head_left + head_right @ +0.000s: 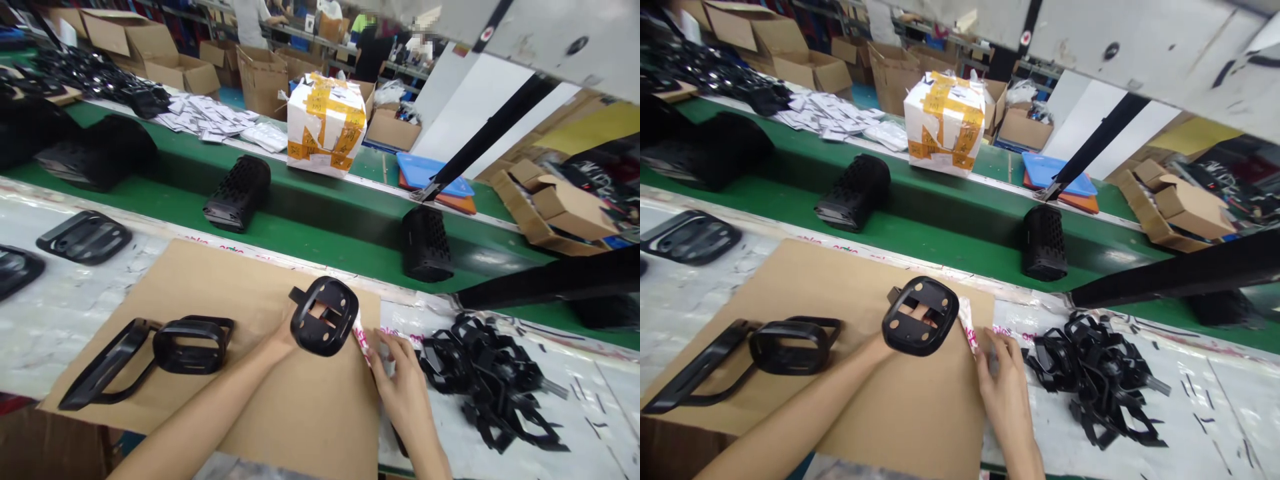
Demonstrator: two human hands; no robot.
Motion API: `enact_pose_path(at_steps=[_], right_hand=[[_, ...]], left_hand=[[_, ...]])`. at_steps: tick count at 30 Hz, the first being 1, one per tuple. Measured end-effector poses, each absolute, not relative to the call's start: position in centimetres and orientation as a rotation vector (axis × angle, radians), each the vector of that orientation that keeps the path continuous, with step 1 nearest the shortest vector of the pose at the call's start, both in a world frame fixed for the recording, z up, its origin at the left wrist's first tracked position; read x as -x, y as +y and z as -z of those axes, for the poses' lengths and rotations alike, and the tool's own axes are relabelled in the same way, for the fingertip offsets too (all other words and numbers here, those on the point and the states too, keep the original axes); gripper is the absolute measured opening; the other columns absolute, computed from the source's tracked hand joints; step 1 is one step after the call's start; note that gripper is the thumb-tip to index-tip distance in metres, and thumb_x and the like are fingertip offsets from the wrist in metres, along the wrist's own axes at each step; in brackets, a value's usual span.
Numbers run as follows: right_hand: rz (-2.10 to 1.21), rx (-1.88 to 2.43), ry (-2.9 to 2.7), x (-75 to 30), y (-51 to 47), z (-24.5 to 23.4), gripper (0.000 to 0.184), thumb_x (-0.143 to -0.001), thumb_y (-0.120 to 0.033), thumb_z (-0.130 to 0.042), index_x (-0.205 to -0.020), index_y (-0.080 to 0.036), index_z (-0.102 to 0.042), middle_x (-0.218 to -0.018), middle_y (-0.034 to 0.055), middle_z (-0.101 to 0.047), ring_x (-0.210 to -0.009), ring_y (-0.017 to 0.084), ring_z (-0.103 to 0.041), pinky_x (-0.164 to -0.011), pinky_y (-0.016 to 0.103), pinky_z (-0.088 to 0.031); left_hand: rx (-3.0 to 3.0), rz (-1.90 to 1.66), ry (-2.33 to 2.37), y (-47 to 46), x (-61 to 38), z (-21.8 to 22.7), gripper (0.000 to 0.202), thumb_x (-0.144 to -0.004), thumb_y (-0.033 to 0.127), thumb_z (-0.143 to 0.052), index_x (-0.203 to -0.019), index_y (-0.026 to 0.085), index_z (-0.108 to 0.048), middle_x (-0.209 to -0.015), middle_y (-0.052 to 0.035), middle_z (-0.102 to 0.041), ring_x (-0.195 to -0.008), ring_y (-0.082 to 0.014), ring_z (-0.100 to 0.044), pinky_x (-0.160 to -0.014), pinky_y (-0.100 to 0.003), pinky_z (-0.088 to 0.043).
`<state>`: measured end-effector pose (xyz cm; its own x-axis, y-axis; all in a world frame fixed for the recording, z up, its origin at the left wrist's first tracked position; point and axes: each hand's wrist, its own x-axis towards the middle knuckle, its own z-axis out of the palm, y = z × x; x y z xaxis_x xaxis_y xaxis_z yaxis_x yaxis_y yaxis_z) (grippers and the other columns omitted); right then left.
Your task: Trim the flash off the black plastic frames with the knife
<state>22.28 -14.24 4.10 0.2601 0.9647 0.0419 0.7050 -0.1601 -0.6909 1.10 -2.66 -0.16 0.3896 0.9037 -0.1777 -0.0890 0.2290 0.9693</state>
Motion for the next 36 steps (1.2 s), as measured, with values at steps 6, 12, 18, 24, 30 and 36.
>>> enact_pose_path(at_steps=[6, 12, 18, 24, 30, 36], right_hand=[[-1.211, 1.492, -1.257, -19.7, -10.6, -7.0, 0.046, -0.099, -0.056, -0.066, -0.132, -0.024, -0.071, -0.106, 0.0095, -0.077, -0.085, 0.026, -0.072, -0.076, 0.037, -0.059], [-1.251, 1.225, -1.453, -18.0, -5.7, -5.7, 0.025, -0.103, -0.037, -0.066, -0.124, -0.026, -0.073, -0.127, 0.0079, -0.075, -0.115, 0.026, -0.072, -0.100, 0.038, -0.057], [-0.868, 1.263, -1.615, -18.9, -4.7, -3.7, 0.022, -0.102, -0.028, -0.066, -0.121, -0.028, -0.077, -0.120, 0.0057, -0.080, -0.109, 0.025, -0.076, -0.091, 0.034, -0.062], [-0.765, 1.259, -1.586, -19.0, -5.0, -2.8, 0.021, -0.098, -0.029, -0.070, -0.116, -0.025, -0.078, -0.114, 0.0074, -0.082, -0.103, 0.027, -0.078, -0.091, 0.039, -0.064], [-0.716, 1.275, -1.610, -20.2, -5.0, -1.8, 0.021, -0.099, -0.029, -0.070, -0.118, -0.026, -0.079, -0.114, 0.0080, -0.081, -0.104, 0.029, -0.077, -0.088, 0.041, -0.063], [-0.682, 1.289, -1.732, -20.8, -5.7, -1.5, 0.026, -0.105, -0.029, -0.063, -0.128, -0.027, -0.073, -0.122, 0.0093, -0.078, -0.112, 0.029, -0.075, -0.096, 0.044, -0.060]], left_hand=[[-1.087, -0.845, 0.791, -2.6, -1.1, -1.0, 0.041, -0.093, 0.059, -0.068, -0.084, 0.019, -0.068, -0.073, -0.0028, -0.067, -0.070, -0.0204, -0.065, -0.065, -0.030, -0.055], [-1.404, -1.027, 0.982, -2.2, -0.3, -2.4, 0.037, -0.105, 0.050, -0.056, -0.086, 0.019, -0.062, -0.075, 0.0006, -0.065, -0.070, -0.0162, -0.060, -0.065, -0.026, -0.047], [-1.388, -1.076, 0.914, -1.8, -0.8, -1.4, 0.029, -0.104, 0.047, -0.065, -0.106, 0.019, -0.065, -0.091, -0.0024, -0.073, -0.080, -0.0181, -0.068, -0.072, -0.026, -0.050], [-1.409, -1.111, 0.948, -2.0, -1.1, -1.1, 0.028, -0.105, 0.045, -0.062, -0.106, 0.018, -0.070, -0.093, -0.0036, -0.073, -0.080, -0.0188, -0.066, -0.073, -0.027, -0.051], [-1.534, -1.091, 0.958, -2.0, -1.2, -1.8, 0.030, -0.108, 0.044, -0.055, -0.109, 0.019, -0.071, -0.101, -0.0045, -0.075, -0.091, -0.0215, -0.070, -0.082, -0.029, -0.054], [-1.688, -1.135, 0.952, -2.4, -1.4, -1.1, 0.025, -0.110, 0.039, -0.055, -0.113, 0.021, -0.072, -0.104, -0.0039, -0.073, -0.096, -0.0203, -0.069, -0.089, -0.028, -0.054]])
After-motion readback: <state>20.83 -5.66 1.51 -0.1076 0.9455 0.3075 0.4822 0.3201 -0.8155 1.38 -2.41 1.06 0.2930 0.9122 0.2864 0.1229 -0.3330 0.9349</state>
